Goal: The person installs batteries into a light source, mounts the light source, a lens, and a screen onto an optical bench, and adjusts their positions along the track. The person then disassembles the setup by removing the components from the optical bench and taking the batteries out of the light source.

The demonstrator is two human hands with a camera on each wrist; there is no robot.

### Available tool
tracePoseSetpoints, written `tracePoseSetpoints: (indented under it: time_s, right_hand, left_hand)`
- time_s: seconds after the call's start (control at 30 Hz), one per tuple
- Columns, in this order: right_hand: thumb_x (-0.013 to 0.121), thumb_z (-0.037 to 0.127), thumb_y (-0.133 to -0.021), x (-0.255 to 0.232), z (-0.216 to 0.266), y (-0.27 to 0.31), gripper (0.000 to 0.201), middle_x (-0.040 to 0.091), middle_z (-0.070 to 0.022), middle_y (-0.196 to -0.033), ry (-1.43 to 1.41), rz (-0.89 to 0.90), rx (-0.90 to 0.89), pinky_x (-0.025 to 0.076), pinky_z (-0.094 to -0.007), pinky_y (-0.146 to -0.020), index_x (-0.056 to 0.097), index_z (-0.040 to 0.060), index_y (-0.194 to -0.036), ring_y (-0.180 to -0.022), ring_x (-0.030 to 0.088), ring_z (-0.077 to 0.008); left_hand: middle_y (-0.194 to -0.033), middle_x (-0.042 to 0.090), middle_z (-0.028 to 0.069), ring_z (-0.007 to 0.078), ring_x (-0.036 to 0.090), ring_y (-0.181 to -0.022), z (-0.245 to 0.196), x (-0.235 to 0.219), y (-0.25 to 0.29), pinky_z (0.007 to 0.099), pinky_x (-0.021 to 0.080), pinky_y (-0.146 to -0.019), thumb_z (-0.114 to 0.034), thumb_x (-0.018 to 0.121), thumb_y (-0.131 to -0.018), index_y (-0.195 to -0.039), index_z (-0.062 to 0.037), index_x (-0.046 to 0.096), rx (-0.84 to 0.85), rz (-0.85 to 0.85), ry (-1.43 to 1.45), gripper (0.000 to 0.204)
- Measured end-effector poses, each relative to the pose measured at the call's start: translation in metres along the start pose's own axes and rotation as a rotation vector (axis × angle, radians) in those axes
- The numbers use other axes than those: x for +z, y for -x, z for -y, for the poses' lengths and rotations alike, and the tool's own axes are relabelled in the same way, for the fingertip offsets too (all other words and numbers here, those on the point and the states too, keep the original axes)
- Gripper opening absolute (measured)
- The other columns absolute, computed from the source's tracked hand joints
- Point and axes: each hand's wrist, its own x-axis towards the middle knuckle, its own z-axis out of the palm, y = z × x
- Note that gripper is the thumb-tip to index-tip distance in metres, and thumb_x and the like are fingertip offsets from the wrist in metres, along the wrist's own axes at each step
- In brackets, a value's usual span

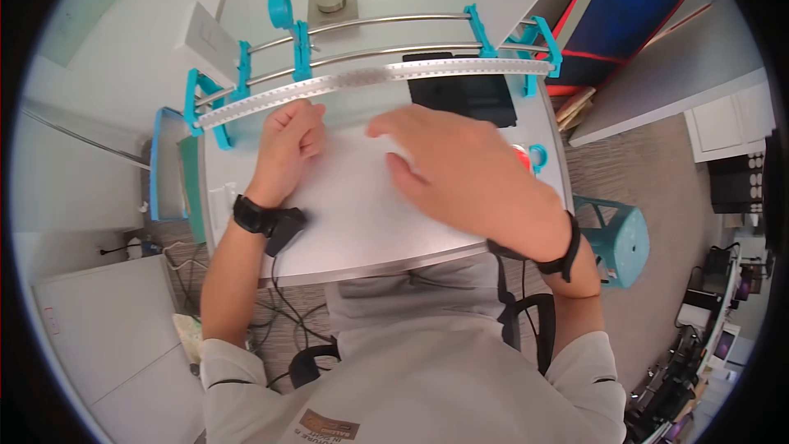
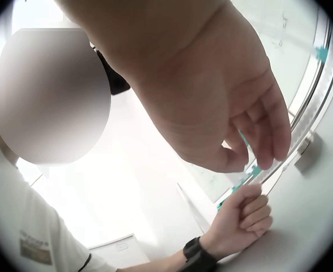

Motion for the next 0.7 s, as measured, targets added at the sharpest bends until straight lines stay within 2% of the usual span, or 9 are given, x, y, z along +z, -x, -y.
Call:
tracePoseSetpoints:
  time_s: [0.13,0.2,0.27,0.37,0.4,0.43,0.5,0.63,0.7]
  right_hand:
    - [0.072,0.009,-0.091,-0.057,-0.049,0.018,0.016,0.073,-0.0071,-0.090,-0.069,0.200,0.223,0.056,-0.0292,-0.068,0.072,0.0047,-0.107,-0.073,0.070,-0.0185]
    - [0.075,0.008,-0.090,-0.083,-0.068,0.018,0.015,0.072,-0.0054,-0.085,-0.079,0.197,0.399,0.054,-0.0250,-0.069,0.073,0.0022,-0.104,-0.072,0.067,-0.0118]
    - [0.076,0.009,-0.090,-0.095,-0.099,0.018,0.014,0.067,0.0009,-0.082,-0.071,0.122,0.428,0.051,-0.0234,-0.069,0.070,0.0011,-0.100,-0.072,0.059,-0.0085]
    - [0.079,0.015,-0.088,-0.109,-0.120,0.009,0.020,0.066,0.0014,-0.086,0.050,0.071,0.440,0.050,-0.0237,-0.068,0.069,0.0025,-0.101,-0.070,0.057,-0.0081]
    - [0.082,0.021,-0.085,-0.113,-0.126,0.004,0.036,0.067,-0.0010,-0.100,0.087,0.118,0.531,0.051,-0.0274,-0.075,0.066,0.0055,-0.113,-0.081,0.060,-0.0119]
    - [0.082,0.021,-0.085,-0.111,-0.133,0.001,0.036,0.067,-0.0010,-0.100,0.090,0.112,0.530,0.051,-0.0274,-0.075,0.066,0.0055,-0.113,-0.081,0.060,-0.0119]
    - [0.084,0.027,-0.082,-0.102,-0.147,-0.001,0.055,0.064,-0.0065,-0.112,0.056,-0.028,0.214,0.050,-0.0316,-0.086,0.061,0.0069,-0.127,-0.096,0.060,-0.0189]
    - [0.086,0.033,-0.078,-0.098,-0.148,-0.017,0.073,0.061,-0.0116,-0.121,0.073,0.048,0.288,0.048,-0.0376,-0.097,0.055,0.0076,-0.139,-0.108,0.056,-0.0256]
    - [0.088,0.041,-0.075,-0.099,-0.148,-0.027,0.081,0.056,-0.0195,-0.135,0.111,0.179,0.349,0.047,-0.0396,-0.103,0.054,0.0070,-0.140,-0.121,0.056,-0.0322]
  left_hand:
    - [-0.064,0.031,-0.0097,0.0036,0.028,-0.056,-0.001,0.000,0.001,0.0244,0.020,-0.051,-0.015,0.059,-0.103,-0.072,-0.0162,0.041,0.001,0.021,-0.044,0.035]
    - [-0.064,0.030,-0.0097,0.0038,0.027,-0.056,-0.002,0.001,0.000,0.0247,0.020,-0.051,-0.014,0.059,-0.102,-0.071,-0.0165,0.040,-0.009,0.011,-0.052,0.037]
    - [-0.064,0.030,-0.0097,0.0038,0.027,-0.055,-0.002,0.001,0.001,0.0248,0.020,-0.051,-0.014,0.059,-0.102,-0.071,-0.0165,0.040,-0.002,0.011,-0.055,0.036]
    - [-0.063,0.029,-0.0094,0.0043,0.027,-0.055,-0.005,0.003,0.003,0.0254,0.021,-0.051,-0.013,0.058,-0.102,-0.072,-0.0162,0.039,0.003,0.032,-0.044,0.036]
    - [-0.063,0.028,-0.0092,0.0048,0.026,-0.055,-0.006,0.004,0.004,0.0258,0.021,-0.051,-0.012,0.057,-0.102,-0.072,-0.0160,0.038,-0.002,0.050,-0.029,0.036]
    - [-0.063,0.028,-0.0092,0.0048,0.026,-0.055,-0.007,0.003,0.004,0.0258,0.021,-0.051,-0.012,0.057,-0.102,-0.072,-0.0160,0.038,0.003,0.054,-0.031,0.036]
    - [-0.063,0.027,-0.0087,0.0057,0.027,-0.054,-0.006,-0.001,0.004,0.0268,0.021,-0.051,-0.011,0.055,-0.102,-0.072,-0.0152,0.036,0.039,0.130,0.035,0.036]
    - [-0.063,0.027,-0.0082,0.0063,0.027,-0.054,-0.007,-0.004,0.004,0.0275,0.021,-0.051,-0.010,0.053,-0.102,-0.073,-0.0147,0.035,0.066,0.189,0.106,0.035]
    - [-0.060,0.032,-0.0076,0.0059,0.027,-0.052,-0.008,-0.002,0.004,0.0267,0.020,-0.050,-0.012,0.056,-0.103,-0.069,-0.0149,0.035,0.045,0.131,0.107,0.040]
